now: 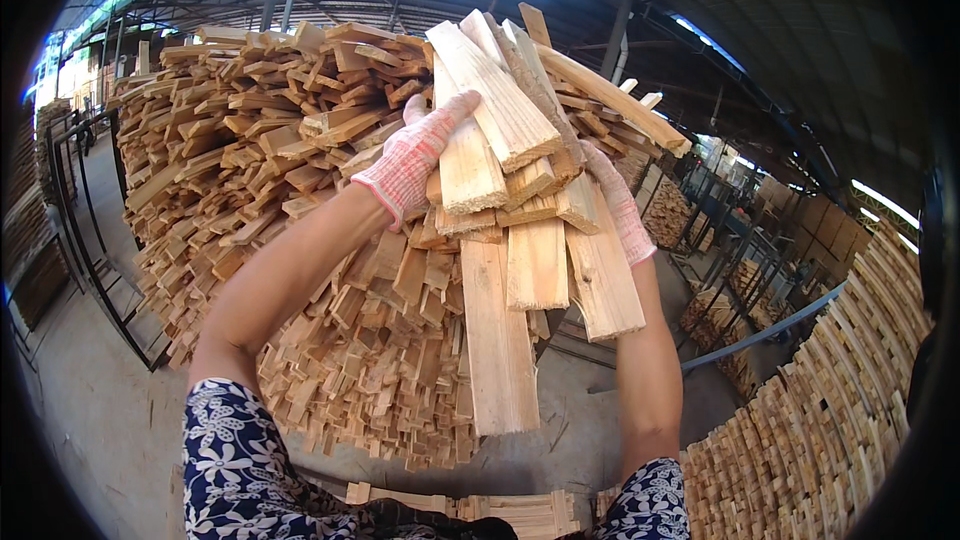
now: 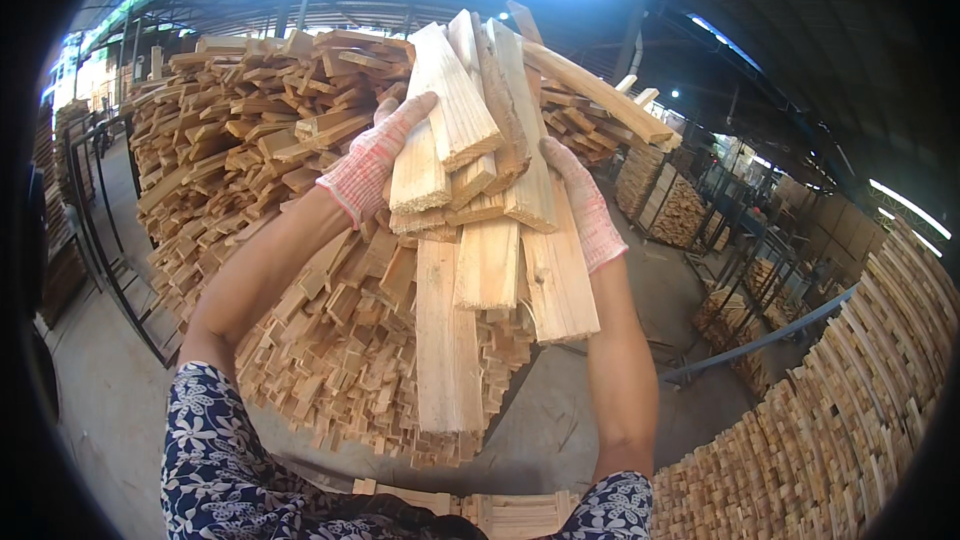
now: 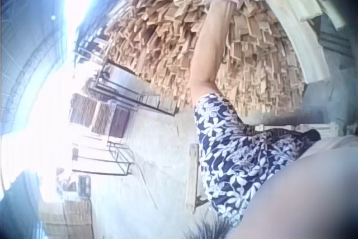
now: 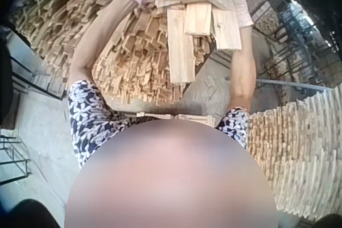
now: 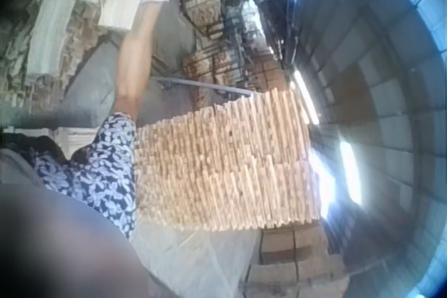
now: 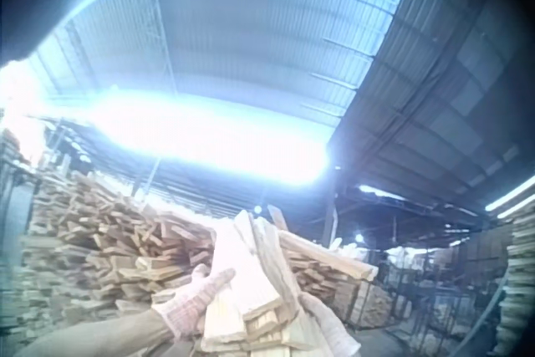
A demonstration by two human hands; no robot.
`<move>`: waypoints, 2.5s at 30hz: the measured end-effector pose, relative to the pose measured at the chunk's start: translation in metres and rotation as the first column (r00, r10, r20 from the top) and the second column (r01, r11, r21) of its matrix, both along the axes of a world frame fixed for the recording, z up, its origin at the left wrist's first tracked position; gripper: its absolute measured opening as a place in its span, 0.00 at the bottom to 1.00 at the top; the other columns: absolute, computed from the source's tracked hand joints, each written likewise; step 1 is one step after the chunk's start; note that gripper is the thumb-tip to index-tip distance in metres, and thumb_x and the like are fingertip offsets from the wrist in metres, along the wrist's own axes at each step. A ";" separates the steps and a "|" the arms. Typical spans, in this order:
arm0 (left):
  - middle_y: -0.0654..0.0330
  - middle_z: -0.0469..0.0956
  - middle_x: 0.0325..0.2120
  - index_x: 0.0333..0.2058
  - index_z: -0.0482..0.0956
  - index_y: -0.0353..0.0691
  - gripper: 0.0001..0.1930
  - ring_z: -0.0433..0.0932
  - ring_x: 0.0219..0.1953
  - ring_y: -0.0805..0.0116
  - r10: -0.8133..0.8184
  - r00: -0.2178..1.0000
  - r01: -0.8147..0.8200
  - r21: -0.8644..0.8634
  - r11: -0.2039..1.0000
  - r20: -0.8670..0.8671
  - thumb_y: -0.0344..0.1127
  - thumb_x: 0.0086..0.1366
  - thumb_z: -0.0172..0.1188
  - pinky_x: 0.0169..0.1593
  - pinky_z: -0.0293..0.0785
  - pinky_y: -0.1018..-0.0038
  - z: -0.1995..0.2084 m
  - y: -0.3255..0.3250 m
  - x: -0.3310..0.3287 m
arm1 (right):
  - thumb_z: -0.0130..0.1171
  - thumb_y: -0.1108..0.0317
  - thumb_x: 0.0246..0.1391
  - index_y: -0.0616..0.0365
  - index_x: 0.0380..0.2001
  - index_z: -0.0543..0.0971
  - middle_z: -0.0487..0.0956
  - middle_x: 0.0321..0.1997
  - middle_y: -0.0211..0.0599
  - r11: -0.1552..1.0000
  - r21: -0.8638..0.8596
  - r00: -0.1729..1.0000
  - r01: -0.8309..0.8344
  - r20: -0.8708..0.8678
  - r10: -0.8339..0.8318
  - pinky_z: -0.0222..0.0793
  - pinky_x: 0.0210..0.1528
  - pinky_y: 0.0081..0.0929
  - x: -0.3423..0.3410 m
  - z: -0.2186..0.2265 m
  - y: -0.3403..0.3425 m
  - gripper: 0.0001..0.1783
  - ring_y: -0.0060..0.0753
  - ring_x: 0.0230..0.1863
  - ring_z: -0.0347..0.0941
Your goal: The person walks through a warehouse and picks up a large flat board to place on a metal rack. They then repeatedly pick up small wooden planks from a large pile and stack them neatly on the rack.
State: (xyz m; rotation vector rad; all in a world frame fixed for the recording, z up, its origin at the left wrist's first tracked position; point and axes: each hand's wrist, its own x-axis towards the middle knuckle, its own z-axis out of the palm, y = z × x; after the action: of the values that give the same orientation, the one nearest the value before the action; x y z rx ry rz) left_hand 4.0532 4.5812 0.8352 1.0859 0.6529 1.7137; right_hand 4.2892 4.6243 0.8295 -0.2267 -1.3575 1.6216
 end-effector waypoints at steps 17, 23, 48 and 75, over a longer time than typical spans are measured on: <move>0.46 0.72 0.51 0.58 0.57 0.40 0.38 0.81 0.48 0.51 -0.263 0.941 0.241 0.125 0.962 0.213 0.46 0.59 0.72 0.43 0.89 0.56 -0.004 0.038 0.019 | 0.54 0.50 0.65 0.58 0.61 0.69 0.73 0.61 0.50 0.994 0.048 0.995 -0.099 -0.006 0.099 0.80 0.57 0.41 0.014 0.041 -0.014 0.30 0.42 0.60 0.74; 0.44 0.69 0.56 0.69 0.46 0.45 0.49 0.77 0.55 0.49 -0.281 0.933 0.237 0.204 0.950 0.226 0.50 0.60 0.70 0.51 0.85 0.56 -0.045 0.039 0.028 | 0.45 0.37 0.66 0.55 0.67 0.62 0.67 0.67 0.49 0.997 0.065 0.987 0.037 -0.161 -0.026 0.64 0.69 0.43 0.027 -0.002 0.028 0.38 0.43 0.68 0.64; 0.47 0.75 0.55 0.63 0.64 0.37 0.37 0.80 0.53 0.55 -0.271 0.917 0.213 0.214 0.953 0.293 0.52 0.63 0.66 0.56 0.81 0.58 -0.043 0.021 0.048 | 0.54 0.37 0.60 0.59 0.67 0.59 0.64 0.68 0.55 0.930 -0.038 0.867 0.366 -0.349 -0.356 0.62 0.68 0.51 0.047 -0.020 0.045 0.45 0.52 0.68 0.64; 0.50 0.75 0.52 0.62 0.64 0.45 0.38 0.78 0.54 0.52 -0.173 0.971 0.176 -0.003 0.984 0.166 0.51 0.58 0.71 0.56 0.79 0.54 -0.060 -0.010 0.033 | 0.52 0.49 0.64 0.62 0.64 0.66 0.75 0.60 0.50 0.986 -0.011 0.969 -0.166 -0.190 0.161 0.74 0.61 0.43 0.061 -0.045 0.054 0.34 0.44 0.58 0.75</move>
State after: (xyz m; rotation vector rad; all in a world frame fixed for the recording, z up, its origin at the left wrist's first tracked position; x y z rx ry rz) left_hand 4.0865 4.5715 0.7755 0.9475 0.4535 1.6215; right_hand 4.3507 4.6780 0.7846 0.0239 -1.2357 1.7513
